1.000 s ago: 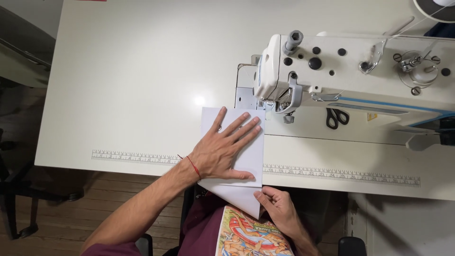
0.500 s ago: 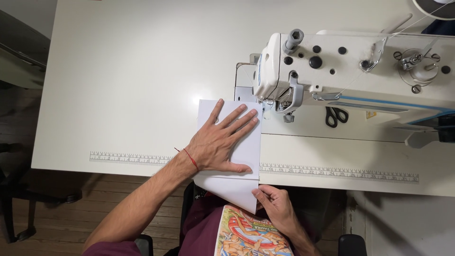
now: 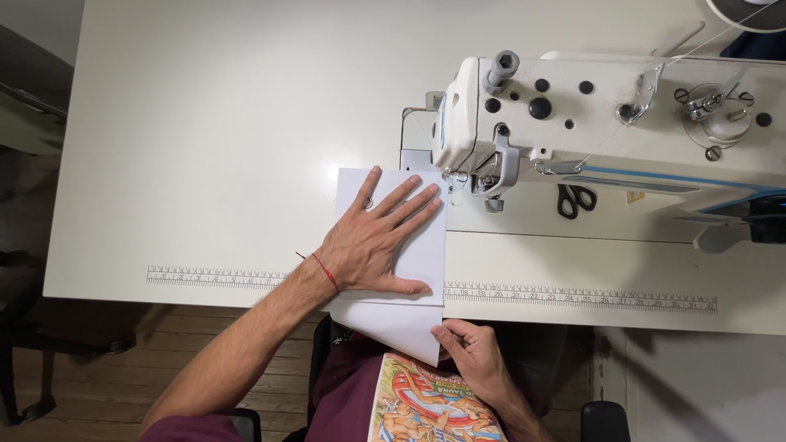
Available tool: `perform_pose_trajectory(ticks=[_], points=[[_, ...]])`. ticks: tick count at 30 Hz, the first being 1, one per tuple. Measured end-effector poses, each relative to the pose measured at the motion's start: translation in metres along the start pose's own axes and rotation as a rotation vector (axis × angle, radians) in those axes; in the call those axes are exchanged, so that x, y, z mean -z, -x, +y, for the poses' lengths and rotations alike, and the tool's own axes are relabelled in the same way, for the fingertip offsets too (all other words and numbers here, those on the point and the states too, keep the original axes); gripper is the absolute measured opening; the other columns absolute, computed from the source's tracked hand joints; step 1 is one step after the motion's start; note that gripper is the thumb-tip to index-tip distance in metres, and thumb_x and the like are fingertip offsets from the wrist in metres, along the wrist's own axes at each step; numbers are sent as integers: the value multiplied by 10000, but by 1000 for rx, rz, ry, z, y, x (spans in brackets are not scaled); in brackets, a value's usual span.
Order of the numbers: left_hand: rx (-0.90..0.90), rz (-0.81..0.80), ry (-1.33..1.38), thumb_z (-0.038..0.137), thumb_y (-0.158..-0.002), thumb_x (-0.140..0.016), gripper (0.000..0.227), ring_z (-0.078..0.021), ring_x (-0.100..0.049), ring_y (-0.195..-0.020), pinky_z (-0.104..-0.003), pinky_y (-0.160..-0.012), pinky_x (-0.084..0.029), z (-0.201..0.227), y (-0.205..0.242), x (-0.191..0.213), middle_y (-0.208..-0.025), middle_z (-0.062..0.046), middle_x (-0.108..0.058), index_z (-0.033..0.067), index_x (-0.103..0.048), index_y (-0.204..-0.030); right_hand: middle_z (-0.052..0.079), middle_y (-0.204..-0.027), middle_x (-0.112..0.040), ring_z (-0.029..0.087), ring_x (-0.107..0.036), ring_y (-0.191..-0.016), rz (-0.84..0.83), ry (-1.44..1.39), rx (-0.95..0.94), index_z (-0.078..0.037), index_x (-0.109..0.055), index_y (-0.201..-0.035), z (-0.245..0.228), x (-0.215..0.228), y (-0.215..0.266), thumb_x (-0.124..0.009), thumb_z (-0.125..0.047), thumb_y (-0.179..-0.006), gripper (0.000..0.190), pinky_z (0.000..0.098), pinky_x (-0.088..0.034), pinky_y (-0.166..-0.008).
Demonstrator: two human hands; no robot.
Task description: Folding and cutting strips of white material at a sewing station.
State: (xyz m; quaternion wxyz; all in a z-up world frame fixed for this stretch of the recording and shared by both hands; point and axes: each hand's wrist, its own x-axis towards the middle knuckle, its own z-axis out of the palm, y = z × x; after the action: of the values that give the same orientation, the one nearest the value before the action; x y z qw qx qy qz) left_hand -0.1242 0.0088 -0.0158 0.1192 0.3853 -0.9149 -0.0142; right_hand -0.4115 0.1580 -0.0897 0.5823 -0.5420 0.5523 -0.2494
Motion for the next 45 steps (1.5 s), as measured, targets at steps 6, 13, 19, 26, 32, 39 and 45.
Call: perform_pose_trajectory(ticks=[6, 13, 19, 26, 32, 39, 45], points=[[-4, 13, 9, 1054, -923, -504, 1331, -339, -322, -1795, -753, -1428, -98, -1, -1, 1, -1933, -103, -362, 97, -393, -1841, -50, -761, -817, 48, -697, -703, 9, 37, 3, -25, -923, -945, 5, 0, 1, -772, -383, -1079, 411, 275, -541, -593], [-10, 1, 8, 1064, -926, -473, 1339, -333, -306, -1800, -751, -1429, -89, -3, -2, 1, -1937, -103, -353, 97, -379, -1848, -40, -784, -846, 52, -764, -728, 10, 33, 3, -23, -932, -982, 9, -2, -1, -771, -370, -1075, 394, 265, -658, -621], [-7, 11, 8, 1054, -927, -487, 1329, -341, -324, -1795, -759, -1424, -100, -5, -2, 1, -1932, -105, -366, 98, -387, -1845, -4, -814, -890, 87, -815, -737, 10, 1, -8, -9, -945, -1015, 7, -2, -2, -763, -371, -1071, 409, 272, -694, -631], [-2, 2, 21, 1051, -933, -477, 1327, -338, -302, -1802, -751, -1431, -73, -4, -1, 0, -1940, -105, -347, 100, -372, -1853, 16, -804, -890, 106, -825, -724, -3, 8, -39, -8, -941, -1015, -4, 0, 0, -752, -376, -1073, 418, 280, -707, -640], [0, -11, 10, 1043, -956, -406, 1288, -359, -359, -1766, -757, -1423, -91, -6, -7, -8, -1903, -128, -408, 90, -420, -1822, 54, -949, -988, 141, -957, -836, -225, 285, -409, -101, -913, -999, -95, 42, -2, -715, -400, -1085, 368, 251, -709, -666], [112, -128, 80, 1101, -878, -426, 1288, -266, -304, -1783, -614, -1484, -32, -8, -13, -10, -1897, -31, -422, 220, -426, -1818, 164, -701, -857, 284, -873, -650, 191, 419, 178, -79, -842, -1042, -155, 89, -43, -745, -229, -1152, 210, 389, -700, -603], [132, -106, 77, 1124, -835, -452, 1340, -242, -316, -1783, -581, -1492, -50, -6, -13, -8, -1911, -12, -411, 235, -395, -1836, 185, -1002, -885, 290, -868, -767, 218, 440, 392, 38, -767, -1222, -162, 100, -125, -646, -49, -1207, 150, 393, -709, -619]])
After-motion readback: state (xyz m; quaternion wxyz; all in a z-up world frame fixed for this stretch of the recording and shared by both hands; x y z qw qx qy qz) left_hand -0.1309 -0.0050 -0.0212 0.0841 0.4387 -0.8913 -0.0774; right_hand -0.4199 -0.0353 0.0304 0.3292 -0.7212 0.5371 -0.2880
